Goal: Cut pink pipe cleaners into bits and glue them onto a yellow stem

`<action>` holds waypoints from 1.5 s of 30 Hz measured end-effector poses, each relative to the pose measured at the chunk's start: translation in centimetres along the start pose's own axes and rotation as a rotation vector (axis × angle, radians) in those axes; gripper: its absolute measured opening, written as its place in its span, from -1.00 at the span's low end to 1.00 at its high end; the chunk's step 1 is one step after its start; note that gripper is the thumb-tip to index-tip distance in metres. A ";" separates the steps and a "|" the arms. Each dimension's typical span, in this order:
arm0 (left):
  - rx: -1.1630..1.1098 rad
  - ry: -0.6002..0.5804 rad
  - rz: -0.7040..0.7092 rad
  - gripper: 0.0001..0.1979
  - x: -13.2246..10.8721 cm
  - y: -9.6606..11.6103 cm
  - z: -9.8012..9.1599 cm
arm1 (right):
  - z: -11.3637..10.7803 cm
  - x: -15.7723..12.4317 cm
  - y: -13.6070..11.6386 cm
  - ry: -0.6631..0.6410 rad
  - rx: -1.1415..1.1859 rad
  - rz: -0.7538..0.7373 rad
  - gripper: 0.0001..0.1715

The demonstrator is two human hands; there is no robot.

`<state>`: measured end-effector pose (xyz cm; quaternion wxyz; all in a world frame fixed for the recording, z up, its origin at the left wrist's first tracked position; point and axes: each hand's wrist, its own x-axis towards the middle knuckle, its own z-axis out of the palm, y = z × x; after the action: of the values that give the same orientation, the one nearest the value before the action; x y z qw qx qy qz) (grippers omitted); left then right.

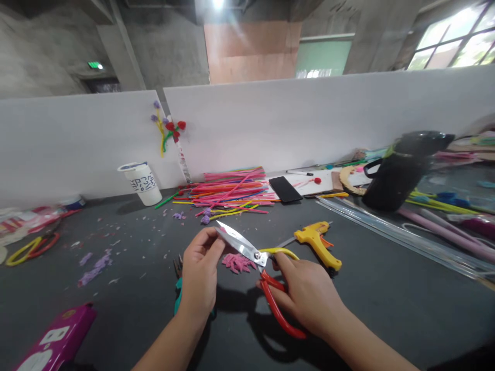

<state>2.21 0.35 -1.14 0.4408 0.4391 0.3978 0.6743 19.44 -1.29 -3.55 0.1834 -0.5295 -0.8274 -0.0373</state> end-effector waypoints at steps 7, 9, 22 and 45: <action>0.023 -0.009 0.019 -0.95 0.1 -0.1 -0.1 | 0.1 0.1 -0.1 -0.025 0.010 -0.001 -0.56; 0.031 -0.011 0.017 -0.95 0.1 -0.1 -0.1 | 0.1 0.1 -0.1 -0.028 0.017 -0.004 -0.58; 0.026 -0.007 0.015 -0.95 0.2 -0.1 0.0 | 0.1 0.0 -0.1 -0.029 0.037 -0.018 -0.55; 0.143 -0.055 0.030 -0.89 0.4 -0.1 -0.6 | -0.5 0.0 0.0 -0.037 0.007 0.006 -0.55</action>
<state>1.56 0.69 -1.33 0.4089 0.4939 0.4258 0.6384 19.54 -1.39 -3.04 0.1698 -0.5322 -0.8291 -0.0240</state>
